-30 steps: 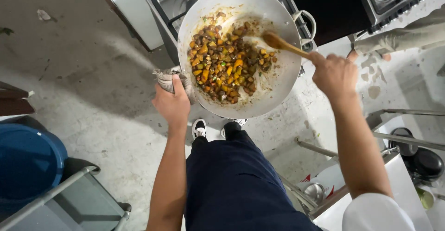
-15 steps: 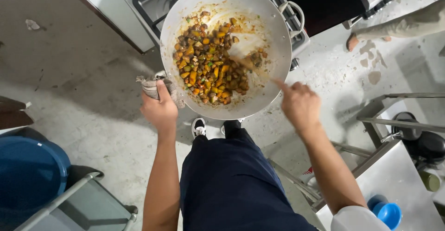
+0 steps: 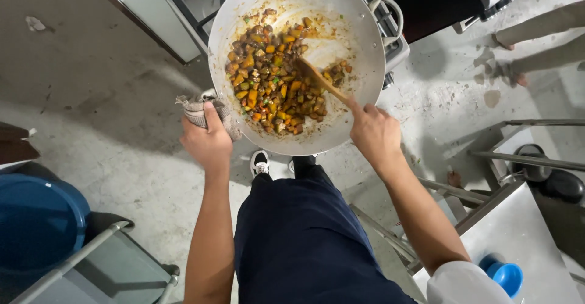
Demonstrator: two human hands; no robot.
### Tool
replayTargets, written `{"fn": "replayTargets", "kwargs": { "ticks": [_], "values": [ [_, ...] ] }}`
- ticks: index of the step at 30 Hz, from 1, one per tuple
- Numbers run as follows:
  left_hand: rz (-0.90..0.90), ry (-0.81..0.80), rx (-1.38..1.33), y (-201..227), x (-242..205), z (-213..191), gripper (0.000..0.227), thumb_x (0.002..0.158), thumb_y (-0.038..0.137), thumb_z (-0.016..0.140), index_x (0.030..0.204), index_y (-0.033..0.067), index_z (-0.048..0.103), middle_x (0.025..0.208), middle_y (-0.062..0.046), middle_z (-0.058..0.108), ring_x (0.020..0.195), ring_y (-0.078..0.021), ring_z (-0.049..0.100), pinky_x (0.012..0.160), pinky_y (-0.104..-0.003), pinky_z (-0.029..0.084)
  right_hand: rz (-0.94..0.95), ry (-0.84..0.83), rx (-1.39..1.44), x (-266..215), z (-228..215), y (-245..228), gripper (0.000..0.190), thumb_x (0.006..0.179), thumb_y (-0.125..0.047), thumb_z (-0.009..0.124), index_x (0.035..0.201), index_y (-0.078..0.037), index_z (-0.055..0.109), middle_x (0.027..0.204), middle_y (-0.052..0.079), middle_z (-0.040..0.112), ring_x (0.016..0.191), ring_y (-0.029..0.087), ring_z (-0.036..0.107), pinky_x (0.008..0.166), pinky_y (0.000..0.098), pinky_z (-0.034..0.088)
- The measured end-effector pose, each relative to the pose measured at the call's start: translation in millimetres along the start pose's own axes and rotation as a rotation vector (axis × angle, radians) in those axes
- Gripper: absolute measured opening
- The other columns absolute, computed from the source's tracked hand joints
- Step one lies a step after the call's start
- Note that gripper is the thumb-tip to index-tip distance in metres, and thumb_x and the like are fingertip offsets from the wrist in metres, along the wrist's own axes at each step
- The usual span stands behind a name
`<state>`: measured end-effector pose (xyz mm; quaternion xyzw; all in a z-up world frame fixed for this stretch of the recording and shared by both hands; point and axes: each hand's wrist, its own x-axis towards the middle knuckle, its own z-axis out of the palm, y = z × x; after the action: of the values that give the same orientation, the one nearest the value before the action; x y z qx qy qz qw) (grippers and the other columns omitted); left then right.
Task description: Chop vegetables on a cutting board and then stir-fry them in a pan on the stove.
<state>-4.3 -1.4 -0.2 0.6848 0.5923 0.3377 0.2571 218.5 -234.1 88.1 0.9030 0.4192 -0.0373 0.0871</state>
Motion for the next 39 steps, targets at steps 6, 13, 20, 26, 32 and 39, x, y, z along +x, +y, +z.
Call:
{"fn": "replayTargets", "kwargs": {
  "ticks": [6,13,20,26,32,39],
  "values": [
    [-0.043,-0.046,-0.112,6,1,-6,0.04,0.101,0.041,0.068,0.108,0.0011,0.066,0.094,-0.018,0.076,0.087,-0.0421,0.071,0.081,-0.052,0.053,0.042,0.157,-0.129,4,-10,30,0.047,0.095,-0.011,0.058,0.138,-0.029,0.063,0.082,0.009,0.068,0.068,0.028,0.069,0.052,0.0413,0.055],
    [-0.009,-0.015,-0.081,13,0,-11,0.037,0.101,0.037,0.069,0.109,0.0007,0.067,0.093,-0.018,0.077,0.084,-0.0414,0.072,0.08,-0.052,0.054,0.013,0.138,-0.128,18,-1,36,0.051,0.09,-0.013,0.061,0.141,-0.02,0.061,0.088,0.01,0.07,0.078,0.032,0.071,0.061,0.0447,0.057],
    [-0.05,-0.062,-0.168,20,1,-14,0.038,0.101,0.036,0.068,0.109,-0.0011,0.066,0.096,-0.018,0.077,0.088,-0.0382,0.075,0.079,-0.048,0.057,-0.144,0.172,-0.225,-4,-17,16,0.055,0.09,-0.01,0.059,0.144,-0.016,0.06,0.091,0.011,0.065,0.083,0.03,0.067,0.068,0.0434,0.055],
    [-0.047,-0.055,-0.257,9,1,-9,0.033,0.101,0.029,0.07,0.11,-0.0027,0.066,0.096,-0.018,0.077,0.088,-0.035,0.077,0.08,-0.044,0.058,-0.155,0.157,-0.154,-24,-18,12,0.057,0.089,-0.008,0.058,0.144,-0.02,0.062,0.089,0.011,0.062,0.081,0.029,0.064,0.068,0.0431,0.053],
    [0.002,-0.067,-0.324,4,1,-9,0.03,0.103,0.023,0.068,0.117,-0.0038,0.066,0.104,-0.019,0.076,0.093,-0.0333,0.076,0.083,-0.042,0.057,-0.073,0.161,-0.159,-9,-20,20,0.056,0.092,-0.006,0.057,0.145,-0.022,0.063,0.091,0.011,0.061,0.082,0.03,0.062,0.069,0.0427,0.053],
    [-0.037,-0.043,-0.268,1,-7,-5,0.038,0.103,0.027,0.068,0.123,-0.0053,0.065,0.111,-0.022,0.074,0.1,-0.035,0.073,0.089,-0.043,0.056,-0.091,0.168,-0.168,-11,-10,16,0.056,0.092,-0.006,0.059,0.146,-0.019,0.062,0.094,0.012,0.06,0.083,0.03,0.06,0.07,0.0411,0.052]
  ]
}}
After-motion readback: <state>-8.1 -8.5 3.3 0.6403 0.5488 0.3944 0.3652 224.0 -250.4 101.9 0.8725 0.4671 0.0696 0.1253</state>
